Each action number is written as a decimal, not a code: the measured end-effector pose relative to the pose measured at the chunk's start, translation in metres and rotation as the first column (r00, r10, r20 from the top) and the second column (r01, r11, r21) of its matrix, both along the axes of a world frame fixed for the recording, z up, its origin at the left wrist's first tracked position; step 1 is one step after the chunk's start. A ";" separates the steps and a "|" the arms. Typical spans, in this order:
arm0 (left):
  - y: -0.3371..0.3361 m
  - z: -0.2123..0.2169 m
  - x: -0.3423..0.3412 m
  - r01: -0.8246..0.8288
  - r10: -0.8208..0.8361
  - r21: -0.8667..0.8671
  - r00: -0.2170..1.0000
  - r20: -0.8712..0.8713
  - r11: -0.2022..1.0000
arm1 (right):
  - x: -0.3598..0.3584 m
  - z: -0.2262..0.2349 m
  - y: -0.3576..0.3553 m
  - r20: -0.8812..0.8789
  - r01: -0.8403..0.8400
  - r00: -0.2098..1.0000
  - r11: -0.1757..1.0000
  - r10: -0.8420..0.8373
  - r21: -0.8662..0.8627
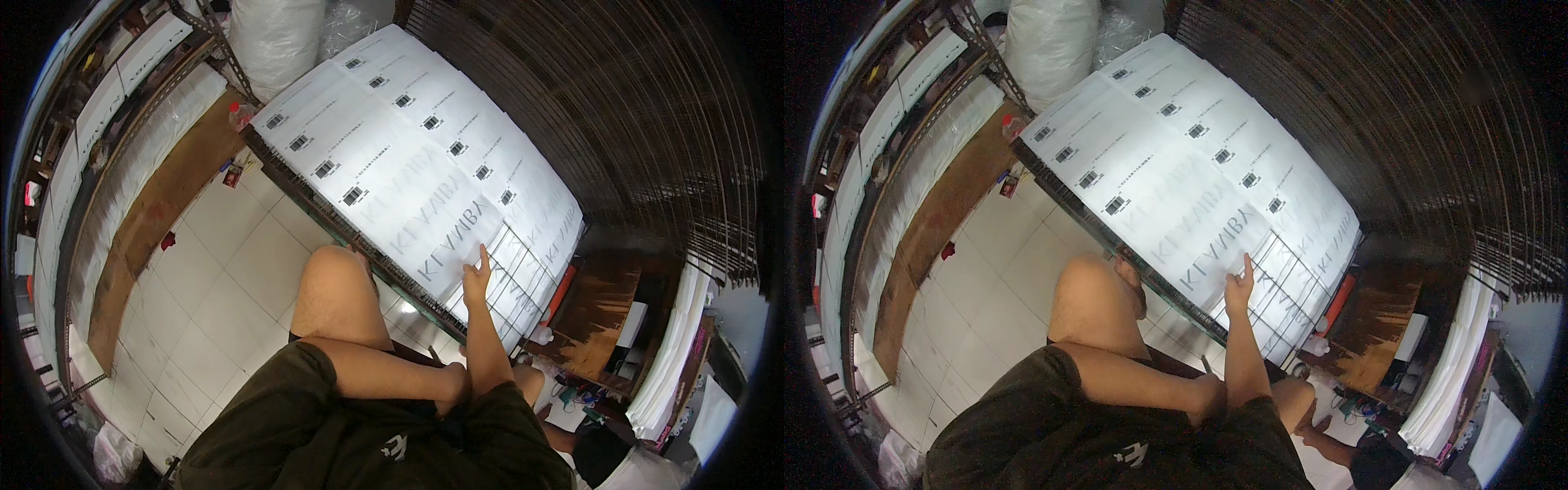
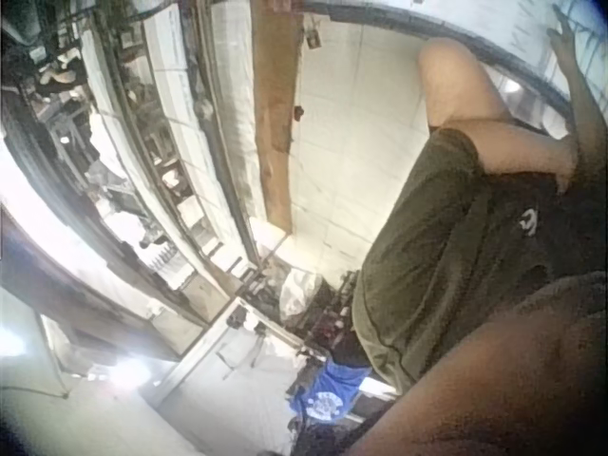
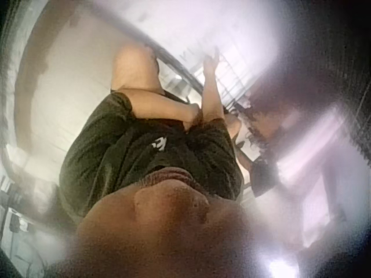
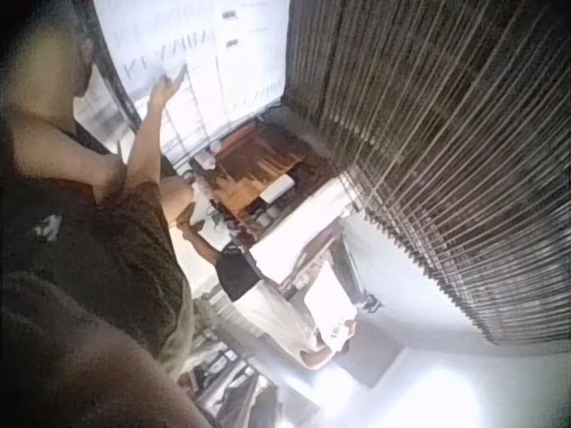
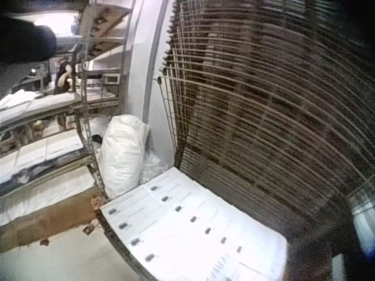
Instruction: The person sits on the floor and repeatedly picks up white sheets of paper from a nearby table, then places them onto a large stack on a metal rack. The person continues this repetitive stacking process throughout the clip.
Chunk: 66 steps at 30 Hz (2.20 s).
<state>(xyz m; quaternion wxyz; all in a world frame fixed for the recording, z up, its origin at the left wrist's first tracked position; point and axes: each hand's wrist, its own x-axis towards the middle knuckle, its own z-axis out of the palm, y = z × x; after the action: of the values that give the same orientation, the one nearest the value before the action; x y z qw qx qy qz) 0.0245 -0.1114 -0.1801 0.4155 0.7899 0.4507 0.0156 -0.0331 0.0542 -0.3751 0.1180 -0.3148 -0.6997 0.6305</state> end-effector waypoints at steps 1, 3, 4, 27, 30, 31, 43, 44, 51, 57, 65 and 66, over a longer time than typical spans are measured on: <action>0.001 0.001 0.000 0.025 -0.025 -0.001 1.000 -0.004 1.000 | 0.002 -0.005 0.003 0.006 0.002 1.000 1.000 -0.002 0.015; 0.005 -0.002 0.006 0.024 -0.024 0.008 1.000 -0.012 1.000 | 0.008 -0.014 0.010 0.013 0.011 1.000 0.999 -0.011 0.033; 0.007 -0.013 0.013 -0.006 0.006 0.015 1.000 -0.016 1.000 | 0.009 -0.017 0.009 0.015 0.008 1.000 0.999 -0.008 0.032; 0.034 -0.007 0.044 -0.068 0.063 -0.055 0.994 -0.092 0.996 | 0.304 0.138 0.071 0.037 0.358 0.887 0.736 -0.460 0.575; 0.048 -0.007 0.048 -0.068 0.056 -0.089 0.990 -0.132 0.994 | 0.370 0.139 0.080 0.092 0.275 0.883 0.664 -0.461 0.695; 0.051 -0.007 0.049 -0.072 0.055 -0.109 0.987 -0.153 0.991 | 0.385 0.145 0.077 0.165 0.188 0.867 0.617 -0.469 0.764; 0.045 0.031 0.065 -0.212 0.213 -0.021 0.972 0.100 0.977 | 0.445 0.190 -0.056 0.491 -0.004 0.862 0.965 -0.131 0.263; 0.045 0.025 0.061 -0.227 0.230 -0.040 0.968 0.103 0.973 | 0.437 0.207 -0.060 0.535 -0.041 0.841 0.977 -0.080 0.211; 0.086 -0.115 0.015 -0.374 0.314 -0.349 0.924 -0.217 0.859 | 0.431 0.191 -0.033 0.610 -0.153 0.790 0.982 0.055 0.110; 0.096 -0.139 0.030 -0.349 0.330 -0.357 0.937 -0.116 0.866 | 0.412 0.202 -0.026 0.715 -0.162 0.692 0.987 0.097 0.022; 0.089 -0.112 0.018 -0.351 0.346 -0.285 0.936 -0.070 0.892 | 0.405 0.200 -0.025 0.741 -0.155 0.664 0.988 0.103 0.001; 0.087 -0.110 0.018 -0.359 0.356 -0.267 0.932 -0.062 0.894 | 0.405 0.199 -0.025 0.744 -0.156 0.661 0.988 0.097 0.010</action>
<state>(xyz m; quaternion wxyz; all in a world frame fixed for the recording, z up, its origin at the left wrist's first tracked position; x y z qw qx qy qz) 0.0428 -0.0244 -0.2904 0.5081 0.6286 0.5883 0.0247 0.3723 0.0289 -0.1757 -0.2089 -0.4895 -0.7299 0.4289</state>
